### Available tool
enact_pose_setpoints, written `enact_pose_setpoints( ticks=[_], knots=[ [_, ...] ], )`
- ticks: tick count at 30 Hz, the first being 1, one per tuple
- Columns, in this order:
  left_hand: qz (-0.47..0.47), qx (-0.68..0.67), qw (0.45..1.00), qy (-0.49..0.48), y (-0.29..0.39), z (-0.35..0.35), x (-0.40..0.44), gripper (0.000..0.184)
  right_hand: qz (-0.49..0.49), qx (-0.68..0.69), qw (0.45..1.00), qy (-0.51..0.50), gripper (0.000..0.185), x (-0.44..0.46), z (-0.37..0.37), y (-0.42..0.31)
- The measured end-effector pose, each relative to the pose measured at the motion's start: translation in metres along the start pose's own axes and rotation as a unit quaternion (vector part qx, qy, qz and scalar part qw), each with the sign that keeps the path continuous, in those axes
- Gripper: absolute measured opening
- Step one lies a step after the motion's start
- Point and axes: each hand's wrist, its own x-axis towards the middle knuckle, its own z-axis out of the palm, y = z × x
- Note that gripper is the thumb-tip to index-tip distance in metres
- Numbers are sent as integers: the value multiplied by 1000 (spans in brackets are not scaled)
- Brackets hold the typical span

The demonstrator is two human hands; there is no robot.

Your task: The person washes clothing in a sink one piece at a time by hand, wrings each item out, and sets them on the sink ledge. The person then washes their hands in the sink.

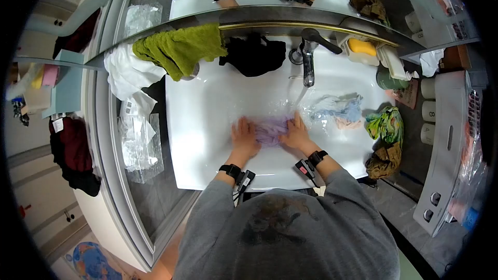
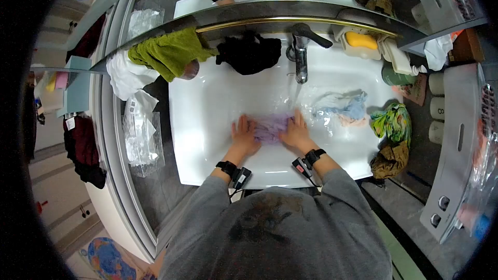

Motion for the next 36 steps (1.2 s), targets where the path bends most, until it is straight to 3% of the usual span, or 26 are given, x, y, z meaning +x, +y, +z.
enact_pose_setpoints(
  ticks=[1, 2, 3, 5, 7, 8, 12, 13, 14, 15, 17, 18, 19, 20, 21, 23, 24, 26, 27, 28, 30, 31, 33, 34, 35, 36],
  knots=[
    [-1, 0, 1000, -1, 4, -3, 1, 77, -72, 11, 996, 60, 72, 3, 4, 1],
    [56, -22, 998, 33, 11, -6, 4, 77, -143, 21, 982, 119, 69, 5, 8, 2],
    [113, -44, 990, 68, 18, -7, 7, 77, -142, 20, 983, 119, 69, 4, 12, 0],
    [130, -36, 990, 49, 26, -1, 11, 76, -228, -76, 966, 90, 59, -1, 20, -4],
    [149, -28, 988, 32, 29, 8, 16, 75, -205, -71, 974, 62, 58, -1, 24, 4],
    [158, -21, 984, 80, 29, 12, 18, 71, -185, -63, 980, 30, 57, 0, 24, 9],
    [148, 26, 967, 206, 24, 47, 41, 58, -191, -12, 979, 65, 53, 7, 14, 16],
    [148, 27, 966, 209, 23, 34, 37, 58, -158, 128, 979, 9, 51, 16, 10, 23],
    [157, -25, 977, 144, 20, 20, 34, 52, -123, 265, 955, -45, 51, 23, 9, 29],
    [164, -78, 980, 76, 19, 7, 28, 46, -124, 265, 955, -42, 51, 18, 4, 27],
    [219, -151, 959, 92, 18, -6, 20, 42, 1, 226, 974, 33, 50, -4, -16, 17],
    [273, -223, 930, 103, 18, -12, 16, 39, -2, 227, 973, 37, 50, -13, -27, 9],
    [273, -220, 930, 106, 23, -28, 5, 39, 78, 346, 932, -72, 50, -22, -37, -1],
    [279, -302, 906, 98, 34, -51, -10, 36, 154, 453, 859, -181, 50, -28, -42, -9],
    [283, -381, 876, 88, 42, -63, -20, 33, 150, 454, 860, -180, 50, -32, -42, -13],
    [283, -431, 852, 96, 56, -64, -29, 33, 49, 720, 648, -243, 43, -38, -42, -20],
    [282, -482, 824, 100, 60, -64, -32, 33, 44, 720, 649, -243, 43, -35, -40, -21],
    [279, -525, 795, 121, 61, -52, -25, 34, 25, 823, 510, -251, 37, -24, -24, -18],
    [276, -569, 761, 142, 61, -48, -23, 37, 22, 822, 511, -251, 37, -16, -14, -16],
    [278, -568, 761, 144, 66, -64, -31, 37, -19, 841, 479, -252, 38, -9, -6, -16],
    [279, -451, 807, 259, 74, -91, -50, 42, -63, 856, 446, -254, 39, -9, -1, -21],
    [279, -449, 808, 260, 72, -85, -47, 42, -64, 870, 437, -219, 38, -20, -10, -32],
    [161, -424, 827, 333, 63, -58, -27, 41, -67, 883, 429, -181, 36, -36, -28, -49],
    [162, -424, 826, 334, 61, -43, -15, 41, -8, 879, 452, -150, 36, -43, -34, -55],
    [95, -547, 783, 280, 58, -28, -2, 39, 51, 872, 473, -120, 36, -46, -38, -59],
    [25, -656, 722, 219, 58, -34, -1, 37, 50, 872, 472, -120, 36, -47, -38, -60]
  ],
)
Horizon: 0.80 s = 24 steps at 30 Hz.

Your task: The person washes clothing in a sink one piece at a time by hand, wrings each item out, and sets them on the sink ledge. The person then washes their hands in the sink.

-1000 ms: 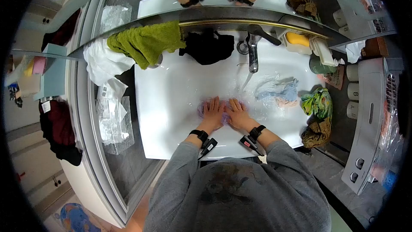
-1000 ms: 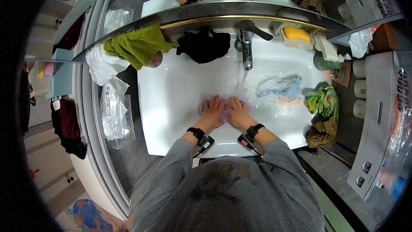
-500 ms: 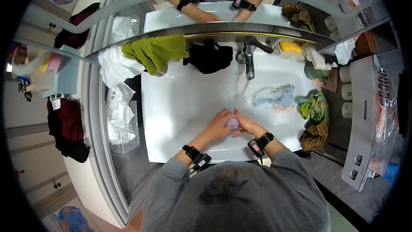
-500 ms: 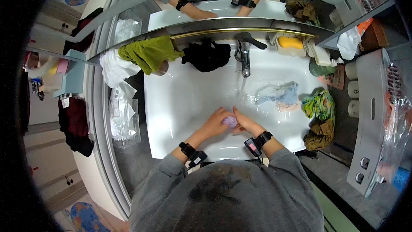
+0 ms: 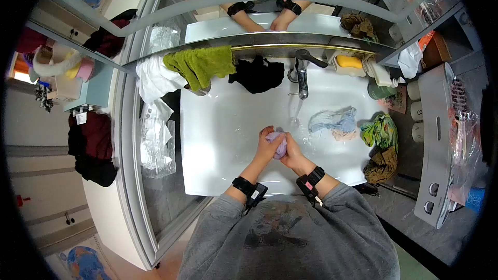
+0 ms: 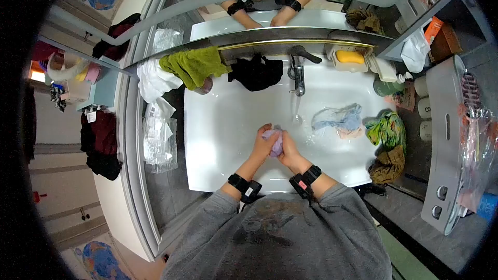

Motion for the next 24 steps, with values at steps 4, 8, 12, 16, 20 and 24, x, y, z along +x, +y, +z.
enact_pose_setpoints(
  ticks=[4, 8, 12, 16, 20, 24],
  knots=[
    [-125, -174, 972, -93, 20, -5, -3, 37, -14, -121, 992, -19, 40, -4, 7, -7],
    [-25, -62, 998, -10, 23, -5, -7, 32, 59, -62, 984, -154, 46, -9, 1, -20],
    [260, 219, 939, -51, 44, -3, -15, 27, 160, -22, 977, -140, 46, -8, -5, -19],
    [362, 265, 890, -83, 44, -3, -11, 21, 113, 48, 989, -86, 37, 47, -34, 13],
    [244, 180, 952, 29, 26, 8, -12, 15, -88, -1, 988, -126, 25, 92, -58, 44],
    [42, 30, 988, 148, 43, 18, -13, 22, -261, -158, 944, 127, 19, 24, 14, 12]
  ],
)
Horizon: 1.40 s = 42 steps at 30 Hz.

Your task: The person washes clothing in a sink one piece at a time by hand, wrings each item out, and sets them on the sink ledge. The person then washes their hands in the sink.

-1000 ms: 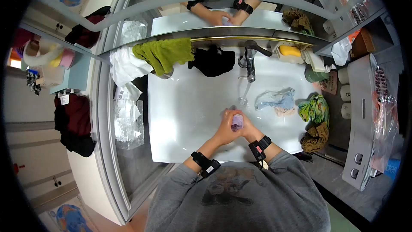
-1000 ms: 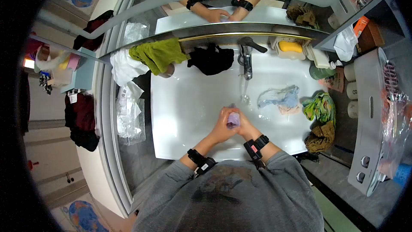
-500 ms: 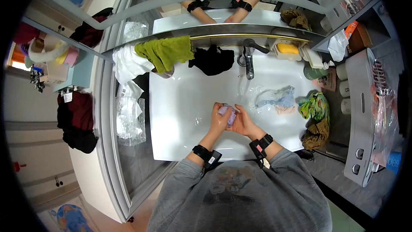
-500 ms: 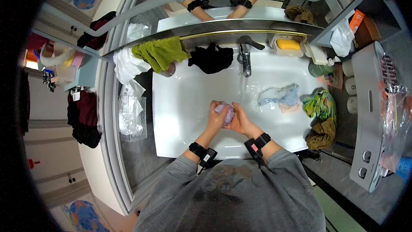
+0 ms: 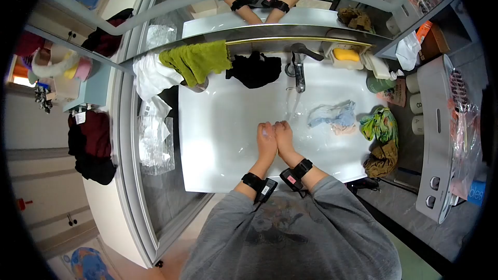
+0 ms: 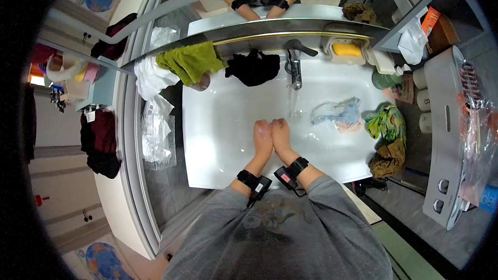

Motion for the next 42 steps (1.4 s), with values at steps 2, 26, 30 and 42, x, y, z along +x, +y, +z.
enact_pose_setpoints(
  ticks=[2, 26, 30, 42],
  knots=[
    [-106, -115, 988, -11, -38, 2, 10, 25, -157, -272, 949, -16, 16, -2, -1, -10],
    [-533, -251, 744, -314, -82, -40, 16, 24, -383, -591, 629, -330, 14, -9, -18, -20],
    [-500, -223, 770, -326, -77, -42, 18, 25, -384, -593, 619, -345, 14, -8, -16, -27],
    [-237, -55, 958, -155, -34, -68, -2, 43, 125, -338, 913, -191, 43, 24, -50, -25]
  ],
)
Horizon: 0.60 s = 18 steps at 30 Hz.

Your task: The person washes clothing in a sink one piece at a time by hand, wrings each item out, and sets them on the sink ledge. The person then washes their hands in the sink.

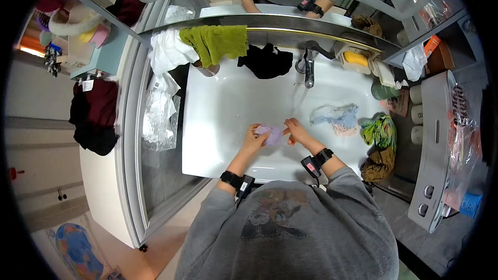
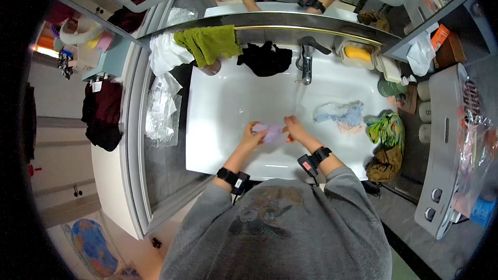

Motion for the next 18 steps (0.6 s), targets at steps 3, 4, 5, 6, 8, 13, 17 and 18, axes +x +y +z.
enact_pose_setpoints(
  ticks=[3, 4, 5, 6, 8, 13, 17, 18],
  knots=[
    [191, 286, 939, -21, 21, -49, -21, 48, -198, -302, 929, 79, 37, 35, -55, 62],
    [161, 365, 917, 23, 33, -64, -36, 50, -340, -473, 803, 126, 35, 69, -81, 107],
    [128, 441, 886, 66, 46, -78, -52, 51, -246, -400, 868, 161, 33, 45, -84, 85],
    [42, 461, 881, 94, 56, -93, -63, 50, -145, -320, 916, 193, 32, 13, -86, 55],
    [-67, 483, 862, 137, 54, -128, -72, 48, -162, -376, 884, 227, 32, 4, -104, 50],
    [-91, 550, 803, 211, 27, -160, -79, 46, -215, -482, 801, 282, 37, 31, -136, 77],
    [54, 520, 800, 294, 20, -154, -73, 44, -128, -459, 873, 100, 45, 47, -120, 77],
    [68, 491, 815, 299, 20, -150, -70, 44, -114, -409, 904, 45, 47, 50, -111, 77]
  ],
)
